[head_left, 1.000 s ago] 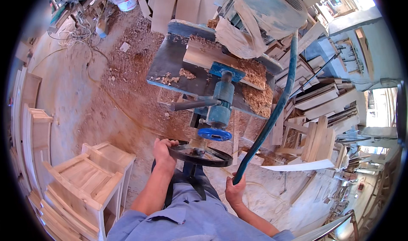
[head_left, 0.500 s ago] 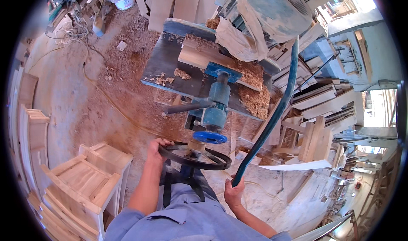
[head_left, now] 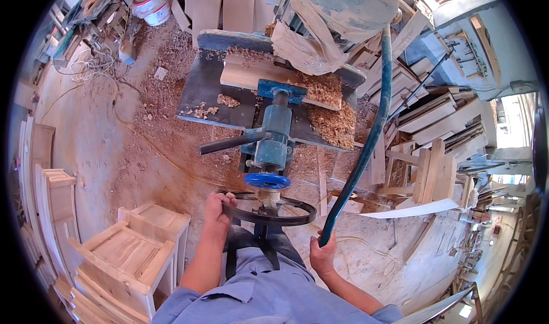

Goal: The person operates a mortising machine by positioning a wood plank against a guide, securing a clamp, and using a handwheel and a long lever to drive the cutting tool into the wood.

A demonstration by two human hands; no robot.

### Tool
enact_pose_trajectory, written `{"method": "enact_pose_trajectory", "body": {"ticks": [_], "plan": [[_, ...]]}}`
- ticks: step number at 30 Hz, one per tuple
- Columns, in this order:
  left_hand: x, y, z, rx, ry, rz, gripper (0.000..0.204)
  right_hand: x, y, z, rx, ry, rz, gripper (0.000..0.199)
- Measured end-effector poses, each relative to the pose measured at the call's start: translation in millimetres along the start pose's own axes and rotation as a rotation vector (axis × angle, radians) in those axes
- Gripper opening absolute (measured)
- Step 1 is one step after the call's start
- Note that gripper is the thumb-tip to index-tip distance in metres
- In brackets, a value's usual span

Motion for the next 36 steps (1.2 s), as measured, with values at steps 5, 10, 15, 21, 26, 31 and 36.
{"method": "enact_pose_trajectory", "body": {"ticks": [5,10,15,21,26,31,36], "plan": [[7.3,-41.1,-16.8,0.272,0.125,-0.122,0.019,7.0,-3.5,6.2,-0.043,-0.036,-0.006,0.023],[10.4,-50.6,-27.7,0.272,0.061,-0.086,0.019,10.7,-4.0,10.9,-0.055,-0.014,-0.002,0.024],[8.2,-34.2,-19.4,0.321,0.085,-0.088,0.019,11.0,-4.8,7.5,-0.025,0.007,0.007,0.025],[20.7,-49.8,-16.3,0.228,0.135,-0.015,0.022,9.6,-4.7,1.8,-0.051,-0.002,-0.001,0.024],[0.9,-24.4,-11.5,0.281,0.079,-0.052,0.024,9.7,-4.7,4.7,-0.025,0.021,0.026,0.024],[22.7,-51.9,-15.4,0.303,0.160,-0.068,0.024,8.0,-4.6,-0.4,-0.027,0.024,0.011,0.024],[10.6,-39.9,-16.5,0.350,0.123,-0.077,0.023,9.5,-3.6,5.2,-0.026,0.039,0.015,0.025]]}}
Point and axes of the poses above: each hand's wrist, its own y-axis away from the middle knuckle, its own x-axis out of the back of the hand, z = x × y, the point moved 7 cm from there along -y, towards the middle knuckle, and after that the axes turned 5 degrees about -y, right-handed, at the moved point
